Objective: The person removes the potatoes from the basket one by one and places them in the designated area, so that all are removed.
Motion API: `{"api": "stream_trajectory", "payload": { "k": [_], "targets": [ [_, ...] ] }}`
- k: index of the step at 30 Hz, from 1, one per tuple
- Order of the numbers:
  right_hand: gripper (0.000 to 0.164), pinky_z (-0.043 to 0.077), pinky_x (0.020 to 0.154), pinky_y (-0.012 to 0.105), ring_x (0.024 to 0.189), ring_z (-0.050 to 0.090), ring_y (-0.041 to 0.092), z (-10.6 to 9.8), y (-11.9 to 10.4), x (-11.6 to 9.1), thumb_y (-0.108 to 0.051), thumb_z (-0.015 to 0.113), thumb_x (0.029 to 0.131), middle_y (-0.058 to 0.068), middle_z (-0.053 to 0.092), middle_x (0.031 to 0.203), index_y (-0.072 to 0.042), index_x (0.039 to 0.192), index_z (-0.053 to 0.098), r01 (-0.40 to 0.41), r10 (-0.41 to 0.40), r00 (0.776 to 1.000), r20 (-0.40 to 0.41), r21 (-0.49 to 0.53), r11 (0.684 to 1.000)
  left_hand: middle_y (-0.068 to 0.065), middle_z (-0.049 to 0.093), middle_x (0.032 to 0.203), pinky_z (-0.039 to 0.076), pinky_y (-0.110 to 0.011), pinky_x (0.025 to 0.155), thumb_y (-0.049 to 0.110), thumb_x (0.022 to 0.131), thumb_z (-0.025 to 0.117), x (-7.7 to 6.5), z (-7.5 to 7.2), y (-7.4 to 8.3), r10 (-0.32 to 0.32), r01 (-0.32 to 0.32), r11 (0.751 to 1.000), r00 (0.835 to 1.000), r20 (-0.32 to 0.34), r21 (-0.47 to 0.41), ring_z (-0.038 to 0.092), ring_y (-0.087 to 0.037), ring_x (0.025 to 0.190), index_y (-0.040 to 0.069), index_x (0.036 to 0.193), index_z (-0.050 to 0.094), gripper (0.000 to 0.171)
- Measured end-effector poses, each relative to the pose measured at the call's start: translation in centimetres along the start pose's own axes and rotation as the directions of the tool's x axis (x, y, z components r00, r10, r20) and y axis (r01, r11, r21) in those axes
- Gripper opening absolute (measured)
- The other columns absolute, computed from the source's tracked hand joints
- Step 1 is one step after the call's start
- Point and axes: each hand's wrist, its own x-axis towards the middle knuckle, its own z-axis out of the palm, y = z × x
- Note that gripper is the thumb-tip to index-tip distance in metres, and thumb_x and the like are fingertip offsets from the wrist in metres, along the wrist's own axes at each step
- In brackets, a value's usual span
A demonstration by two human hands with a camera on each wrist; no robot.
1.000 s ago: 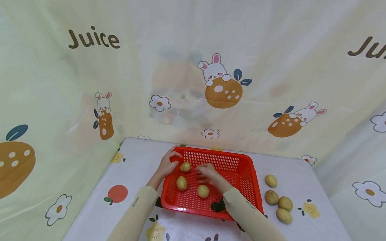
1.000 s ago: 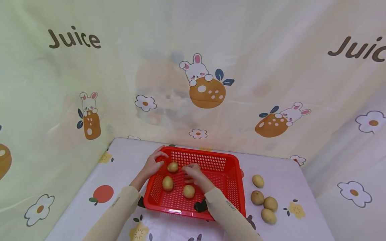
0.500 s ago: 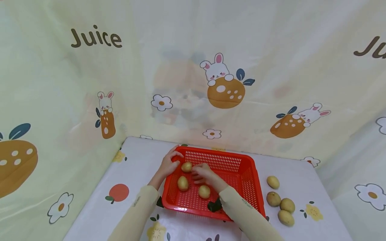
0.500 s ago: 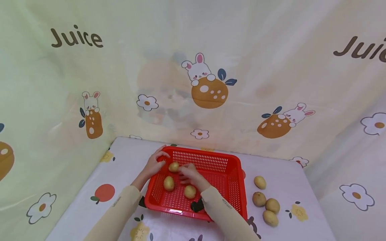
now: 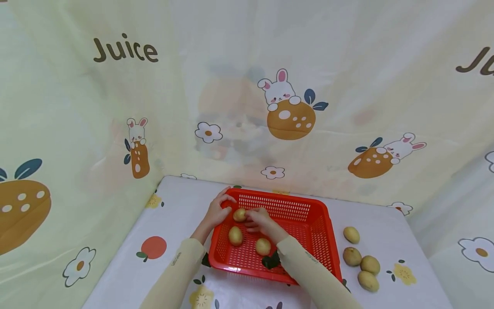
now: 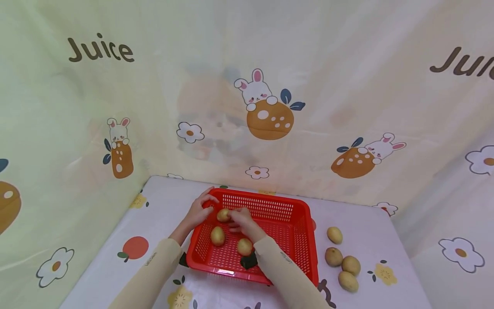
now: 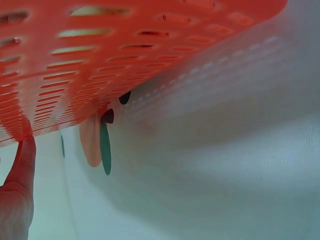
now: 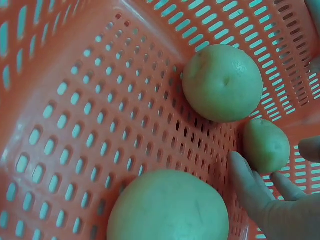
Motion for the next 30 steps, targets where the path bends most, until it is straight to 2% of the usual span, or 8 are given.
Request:
{"api": "stream_trajectory", "payload": {
  "k": [9,21,26,30],
  "targets": [
    [0.037,0.059,0.075,0.047,0.094,0.067,0.042,0.6,0.0,0.8,-0.009,0.057,0.094,0.023,0.06,0.111,0.009,0.125,0.051,0.018,-0.016,1.0,-0.018,0.068,0.998,-0.013,0.036,0.156,0.024,-0.055,0.115,-0.007,0.081,0.054,0.1,0.0,-0.1,0.0,0.0,1.0,1.0,-0.007,-0.005,0.03,-0.036,0.144,-0.002,0.1,0.068,0.024],
    [0.028,0.059,0.072,0.045,0.087,0.069,0.041,0.9,0.0,0.9,-0.006,0.063,0.092,0.017,0.067,0.097,0.008,0.116,0.061,0.027,-0.019,0.998,-0.064,0.119,0.993,-0.011,0.036,0.156,0.024,-0.056,0.114,-0.005,0.082,0.053,0.1,0.1,0.2,-0.011,0.011,1.0,1.0,-0.007,0.003,0.03,-0.035,0.144,-0.001,0.101,0.068,0.024],
    [0.028,0.059,0.073,0.045,0.089,0.069,0.042,1.0,0.1,0.9,-0.002,0.064,0.091,0.021,0.069,0.101,0.009,0.117,0.063,0.033,-0.022,0.996,-0.091,0.129,0.991,-0.011,0.036,0.156,0.024,-0.056,0.115,-0.005,0.082,0.054,0.0,0.1,0.2,-0.012,0.012,1.0,1.0,-0.009,0.008,0.03,-0.035,0.144,-0.001,0.101,0.068,0.024],
    [0.029,0.059,0.072,0.044,0.085,0.07,0.04,1.1,0.4,1.1,0.0,0.064,0.091,0.024,0.067,0.104,0.01,0.118,0.062,0.039,-0.025,0.995,-0.096,0.141,0.989,-0.009,0.036,0.157,0.023,-0.055,0.115,-0.005,0.082,0.054,-0.1,0.1,0.2,-0.026,0.026,1.0,1.0,-0.01,0.01,0.029,-0.033,0.144,-0.001,0.101,0.068,0.023]
  ]
}}
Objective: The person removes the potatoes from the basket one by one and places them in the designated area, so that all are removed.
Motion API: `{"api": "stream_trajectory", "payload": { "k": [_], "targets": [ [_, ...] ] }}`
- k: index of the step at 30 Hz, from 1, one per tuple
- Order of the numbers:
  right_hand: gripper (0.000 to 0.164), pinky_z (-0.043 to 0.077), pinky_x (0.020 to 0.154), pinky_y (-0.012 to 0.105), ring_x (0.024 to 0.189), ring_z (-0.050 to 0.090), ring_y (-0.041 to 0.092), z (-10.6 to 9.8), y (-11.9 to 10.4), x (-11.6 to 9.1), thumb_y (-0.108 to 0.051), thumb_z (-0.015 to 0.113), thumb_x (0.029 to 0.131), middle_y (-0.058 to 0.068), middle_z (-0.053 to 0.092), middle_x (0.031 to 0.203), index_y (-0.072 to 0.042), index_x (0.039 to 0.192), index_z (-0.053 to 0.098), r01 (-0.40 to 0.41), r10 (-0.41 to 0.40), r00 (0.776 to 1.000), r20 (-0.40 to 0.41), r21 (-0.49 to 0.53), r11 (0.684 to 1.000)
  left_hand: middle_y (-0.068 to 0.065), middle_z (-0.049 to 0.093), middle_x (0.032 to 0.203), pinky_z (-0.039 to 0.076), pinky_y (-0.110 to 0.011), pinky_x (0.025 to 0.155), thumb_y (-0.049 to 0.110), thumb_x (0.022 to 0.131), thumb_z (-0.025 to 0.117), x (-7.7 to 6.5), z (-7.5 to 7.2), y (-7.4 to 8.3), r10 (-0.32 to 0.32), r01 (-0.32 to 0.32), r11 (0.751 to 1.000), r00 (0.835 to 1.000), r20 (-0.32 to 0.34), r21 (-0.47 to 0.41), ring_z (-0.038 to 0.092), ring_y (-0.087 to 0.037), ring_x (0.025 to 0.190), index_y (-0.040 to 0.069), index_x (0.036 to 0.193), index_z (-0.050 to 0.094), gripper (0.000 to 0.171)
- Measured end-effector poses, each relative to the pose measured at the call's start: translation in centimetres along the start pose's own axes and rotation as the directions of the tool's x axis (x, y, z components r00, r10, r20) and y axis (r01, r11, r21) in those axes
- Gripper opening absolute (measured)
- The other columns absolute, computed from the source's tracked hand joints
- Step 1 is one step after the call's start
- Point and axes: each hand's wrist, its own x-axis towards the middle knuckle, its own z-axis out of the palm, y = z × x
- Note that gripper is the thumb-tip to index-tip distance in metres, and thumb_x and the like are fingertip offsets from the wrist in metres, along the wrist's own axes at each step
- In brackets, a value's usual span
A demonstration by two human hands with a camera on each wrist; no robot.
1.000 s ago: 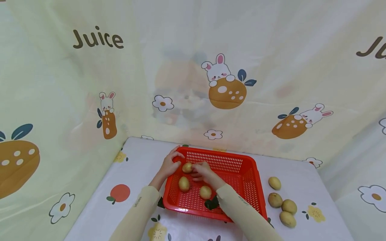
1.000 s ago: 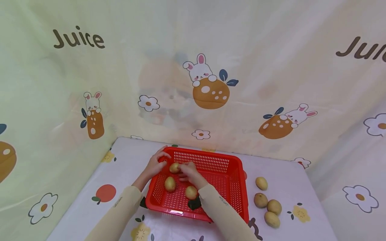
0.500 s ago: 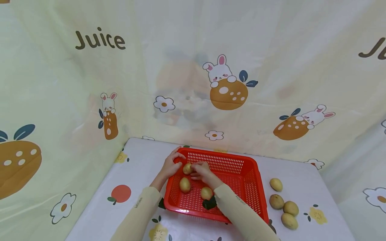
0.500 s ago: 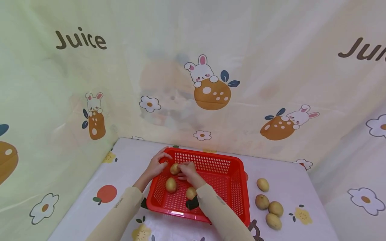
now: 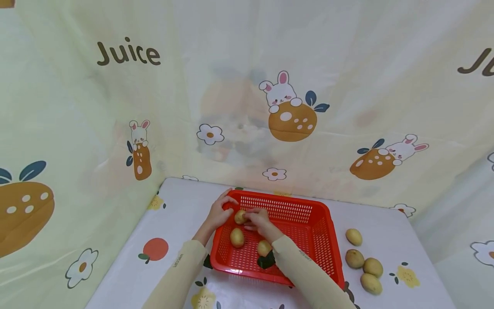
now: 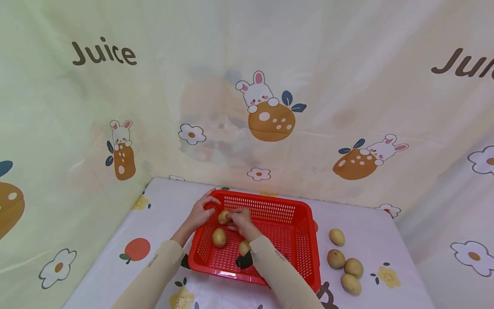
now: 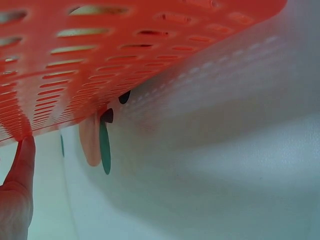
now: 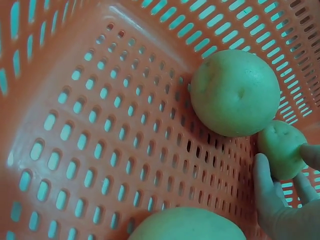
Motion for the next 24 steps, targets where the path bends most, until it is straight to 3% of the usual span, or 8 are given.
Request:
{"api": "stream_trajectory", "payload": {
  "k": [11,17,24],
  "targets": [
    [0.027,0.06,0.07,0.04,0.064,0.068,0.025,-0.02,0.27,0.45,-0.002,0.064,0.092,0.021,0.063,0.102,0.01,0.116,0.061,0.005,-0.005,1.0,0.01,0.003,1.0,-0.011,0.036,0.156,0.024,-0.056,0.115,-0.006,0.081,0.055,0.02,-0.17,0.05,0.008,-0.008,1.0,1.0,-0.001,-0.001,0.029,-0.035,0.144,0.003,0.098,0.069,0.023],
    [0.025,0.06,0.071,0.04,0.073,0.071,0.027,-0.22,-0.01,0.64,0.004,0.058,0.092,0.025,0.067,0.099,0.013,0.115,0.062,0.032,-0.033,0.999,0.021,0.035,0.999,-0.01,0.036,0.156,0.024,-0.055,0.115,-0.006,0.082,0.054,0.29,-0.84,0.08,0.004,-0.004,1.0,1.0,-0.014,0.015,0.029,-0.034,0.144,0.002,0.099,0.069,0.024],
    [0.026,0.06,0.07,0.043,0.079,0.07,0.028,-0.6,0.8,0.64,-0.002,0.063,0.091,0.016,0.07,0.091,0.012,0.113,0.063,0.021,-0.023,0.998,0.057,0.029,0.999,-0.015,0.035,0.156,0.024,-0.058,0.114,-0.006,0.083,0.054,0.11,-0.34,-0.21,0.035,-0.035,0.999,0.999,0.008,-0.01,0.029,-0.038,0.143,0.001,0.1,0.069,0.024]
  ]
}}
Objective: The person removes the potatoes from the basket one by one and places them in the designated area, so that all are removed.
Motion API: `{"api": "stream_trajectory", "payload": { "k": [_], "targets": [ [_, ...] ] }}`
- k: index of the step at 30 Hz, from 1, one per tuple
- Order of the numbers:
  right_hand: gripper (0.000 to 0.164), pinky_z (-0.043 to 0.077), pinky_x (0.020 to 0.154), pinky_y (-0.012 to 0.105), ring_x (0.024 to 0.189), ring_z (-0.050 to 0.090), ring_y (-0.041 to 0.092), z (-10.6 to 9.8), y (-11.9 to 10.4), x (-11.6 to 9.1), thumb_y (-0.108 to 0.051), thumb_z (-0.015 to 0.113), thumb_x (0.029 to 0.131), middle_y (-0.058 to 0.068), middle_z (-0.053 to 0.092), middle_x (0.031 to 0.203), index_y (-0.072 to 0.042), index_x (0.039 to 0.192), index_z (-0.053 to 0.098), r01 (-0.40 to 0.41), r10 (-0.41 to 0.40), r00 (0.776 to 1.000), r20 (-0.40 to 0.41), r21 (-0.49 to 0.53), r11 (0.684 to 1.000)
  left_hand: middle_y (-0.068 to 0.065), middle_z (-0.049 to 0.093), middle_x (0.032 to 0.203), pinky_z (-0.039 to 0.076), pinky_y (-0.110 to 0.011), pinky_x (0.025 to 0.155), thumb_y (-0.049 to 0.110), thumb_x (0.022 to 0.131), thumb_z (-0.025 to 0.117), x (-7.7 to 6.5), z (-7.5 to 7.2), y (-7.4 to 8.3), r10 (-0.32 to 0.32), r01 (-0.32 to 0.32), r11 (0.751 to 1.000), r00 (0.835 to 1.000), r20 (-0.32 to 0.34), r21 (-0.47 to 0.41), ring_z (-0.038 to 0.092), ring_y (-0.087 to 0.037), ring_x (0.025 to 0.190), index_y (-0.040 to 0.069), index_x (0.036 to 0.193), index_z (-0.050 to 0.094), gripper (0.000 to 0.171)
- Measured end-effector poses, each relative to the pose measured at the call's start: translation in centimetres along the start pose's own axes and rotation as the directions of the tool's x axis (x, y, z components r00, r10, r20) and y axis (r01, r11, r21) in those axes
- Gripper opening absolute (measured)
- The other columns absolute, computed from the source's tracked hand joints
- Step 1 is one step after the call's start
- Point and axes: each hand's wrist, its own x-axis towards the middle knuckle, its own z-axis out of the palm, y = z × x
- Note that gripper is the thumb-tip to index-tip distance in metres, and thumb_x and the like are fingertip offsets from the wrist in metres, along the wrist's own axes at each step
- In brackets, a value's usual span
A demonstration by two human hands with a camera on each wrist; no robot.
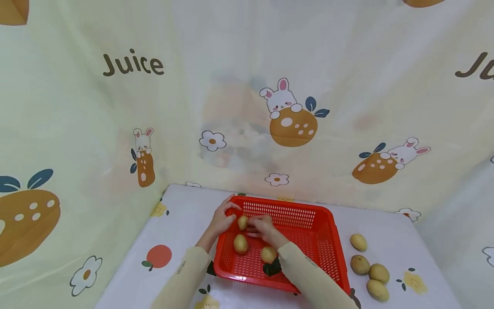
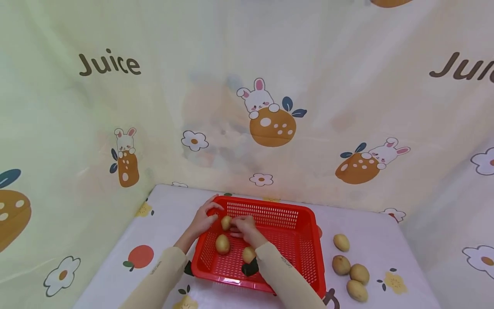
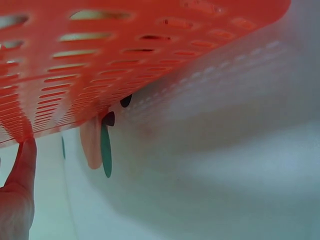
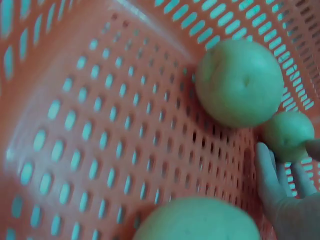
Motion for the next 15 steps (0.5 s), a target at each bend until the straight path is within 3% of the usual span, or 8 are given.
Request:
{"api": "stream_trajectory", "payload": {
  "k": [7,15],
  "targets": [
    [0.03,0.059,0.073,0.044,0.083,0.071,0.032,0.3,0.3,-0.3,-0.008,0.066,0.091,0.016,0.071,0.093,0.011,0.114,0.063,-0.047,0.046,0.999,0.021,0.049,0.998,-0.016,0.037,0.155,0.024,-0.06,0.113,-0.006,0.082,0.052,-0.7,0.6,-0.1,-0.013,0.013,1.0,1.0,-0.017,-0.003,0.03,-0.038,0.143,0.003,0.097,0.069,0.024],
    [0.022,0.059,0.075,0.044,0.085,0.071,0.034,1.1,-0.6,-0.2,-0.004,0.069,0.088,0.016,0.07,0.093,0.009,0.106,0.065,-0.051,0.051,0.998,-0.043,0.004,0.999,-0.012,0.036,0.156,0.023,-0.058,0.114,-0.005,0.082,0.053,-0.3,0.5,0.3,-0.027,0.027,1.0,1.0,-0.011,0.001,0.029,-0.035,0.144,0.001,0.1,0.069,0.024]
  ]
}}
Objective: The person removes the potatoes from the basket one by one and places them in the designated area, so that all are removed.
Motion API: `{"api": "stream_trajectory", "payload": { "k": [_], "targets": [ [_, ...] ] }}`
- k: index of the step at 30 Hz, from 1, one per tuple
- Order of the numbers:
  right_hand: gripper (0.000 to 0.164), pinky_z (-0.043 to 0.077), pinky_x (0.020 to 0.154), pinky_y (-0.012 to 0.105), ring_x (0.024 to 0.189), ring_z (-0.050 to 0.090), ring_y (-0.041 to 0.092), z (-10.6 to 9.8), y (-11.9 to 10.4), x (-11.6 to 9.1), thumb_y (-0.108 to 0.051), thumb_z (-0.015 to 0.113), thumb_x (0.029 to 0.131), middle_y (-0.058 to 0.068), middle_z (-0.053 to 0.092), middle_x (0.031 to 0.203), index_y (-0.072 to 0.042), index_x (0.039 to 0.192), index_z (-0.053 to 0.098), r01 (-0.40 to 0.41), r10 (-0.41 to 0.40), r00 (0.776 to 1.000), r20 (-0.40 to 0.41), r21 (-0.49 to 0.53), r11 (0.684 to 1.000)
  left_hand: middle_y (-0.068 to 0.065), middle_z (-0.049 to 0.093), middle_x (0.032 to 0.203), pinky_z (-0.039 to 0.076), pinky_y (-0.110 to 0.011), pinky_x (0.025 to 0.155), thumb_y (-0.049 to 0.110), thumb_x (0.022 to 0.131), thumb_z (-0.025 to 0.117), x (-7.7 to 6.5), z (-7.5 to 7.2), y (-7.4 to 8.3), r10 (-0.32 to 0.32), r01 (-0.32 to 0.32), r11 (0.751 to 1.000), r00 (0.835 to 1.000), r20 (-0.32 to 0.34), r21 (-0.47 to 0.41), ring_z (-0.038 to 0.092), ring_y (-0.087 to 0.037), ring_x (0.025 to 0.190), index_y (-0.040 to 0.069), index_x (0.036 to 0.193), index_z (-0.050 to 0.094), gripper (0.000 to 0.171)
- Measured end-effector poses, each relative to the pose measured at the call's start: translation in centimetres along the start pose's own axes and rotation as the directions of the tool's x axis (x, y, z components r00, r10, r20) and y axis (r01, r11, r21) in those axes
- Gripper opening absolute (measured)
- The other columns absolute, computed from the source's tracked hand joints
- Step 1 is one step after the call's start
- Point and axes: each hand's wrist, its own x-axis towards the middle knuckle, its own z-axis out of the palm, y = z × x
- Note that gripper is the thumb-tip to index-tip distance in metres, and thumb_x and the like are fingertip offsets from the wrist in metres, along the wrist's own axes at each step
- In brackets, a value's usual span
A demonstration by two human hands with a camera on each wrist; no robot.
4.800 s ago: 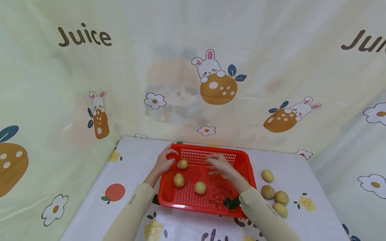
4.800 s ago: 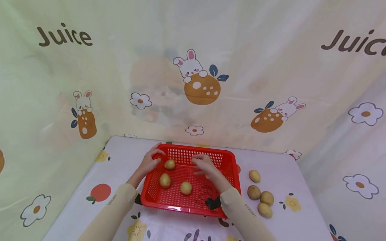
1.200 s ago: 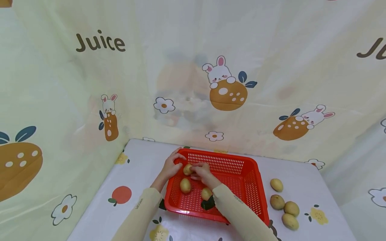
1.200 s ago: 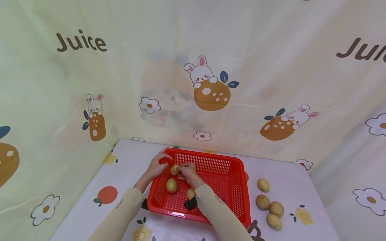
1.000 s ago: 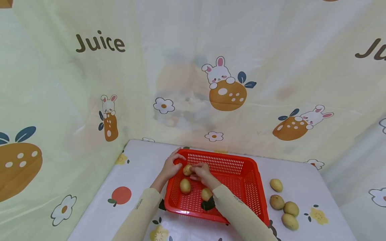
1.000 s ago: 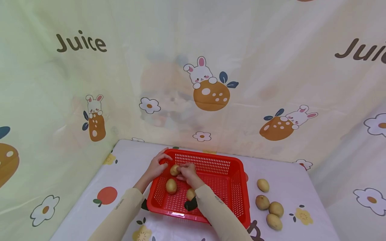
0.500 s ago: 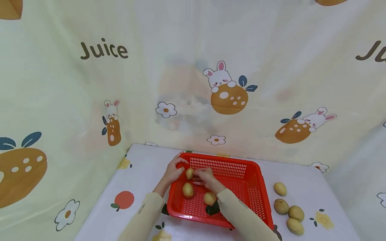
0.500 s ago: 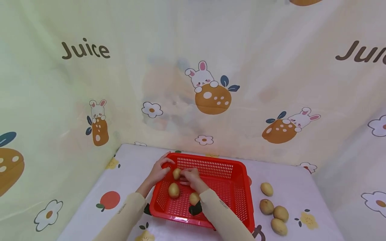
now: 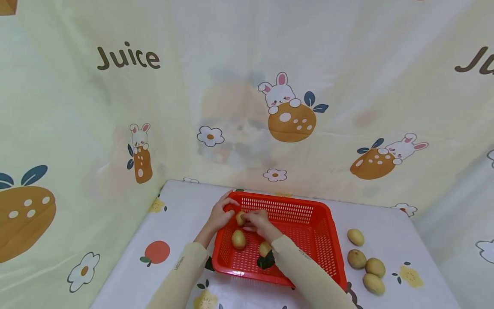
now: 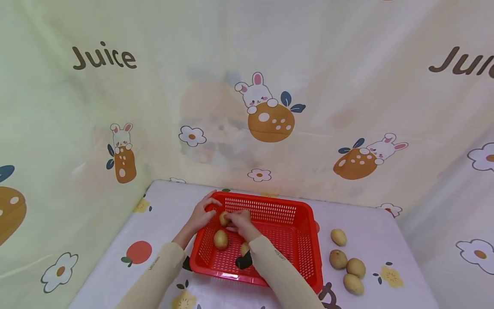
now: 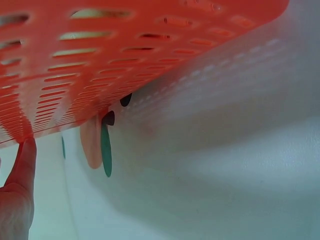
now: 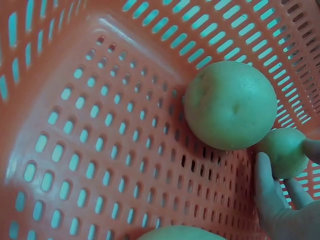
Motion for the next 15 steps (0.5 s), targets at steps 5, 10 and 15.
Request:
{"api": "stream_trajectory", "payload": {
  "k": [5,10,15],
  "targets": [
    [0.019,0.059,0.073,0.042,0.075,0.071,0.03,-0.1,-0.2,-0.1,-0.003,0.069,0.087,0.013,0.066,0.088,0.008,0.102,0.065,0.005,-0.005,1.0,-0.006,-0.016,1.0,-0.014,0.036,0.156,0.025,-0.057,0.114,-0.005,0.082,0.054,0.2,0.0,-0.2,0.006,-0.006,1.0,1.0,-0.002,0.011,0.03,-0.036,0.143,0.001,0.1,0.069,0.024],
    [0.023,0.059,0.073,0.042,0.074,0.071,0.028,-0.8,-0.2,-0.3,-0.005,0.068,0.089,0.014,0.066,0.088,0.009,0.107,0.065,0.005,-0.005,1.0,0.012,-0.006,1.0,-0.014,0.036,0.156,0.026,-0.057,0.114,-0.004,0.083,0.053,0.3,0.2,-0.5,0.005,-0.005,1.0,1.0,-0.004,0.008,0.03,-0.036,0.144,0.002,0.099,0.069,0.023],
    [0.027,0.06,0.07,0.04,0.069,0.07,0.026,-1.9,-0.5,-0.6,-0.004,0.066,0.089,0.014,0.065,0.087,0.011,0.111,0.062,0.016,-0.017,0.999,0.03,0.034,0.999,-0.011,0.037,0.156,0.027,-0.056,0.113,-0.004,0.083,0.054,0.3,0.1,-0.5,-0.006,0.006,1.0,1.0,-0.012,0.014,0.03,-0.035,0.144,0.004,0.099,0.069,0.023]
  ]
}}
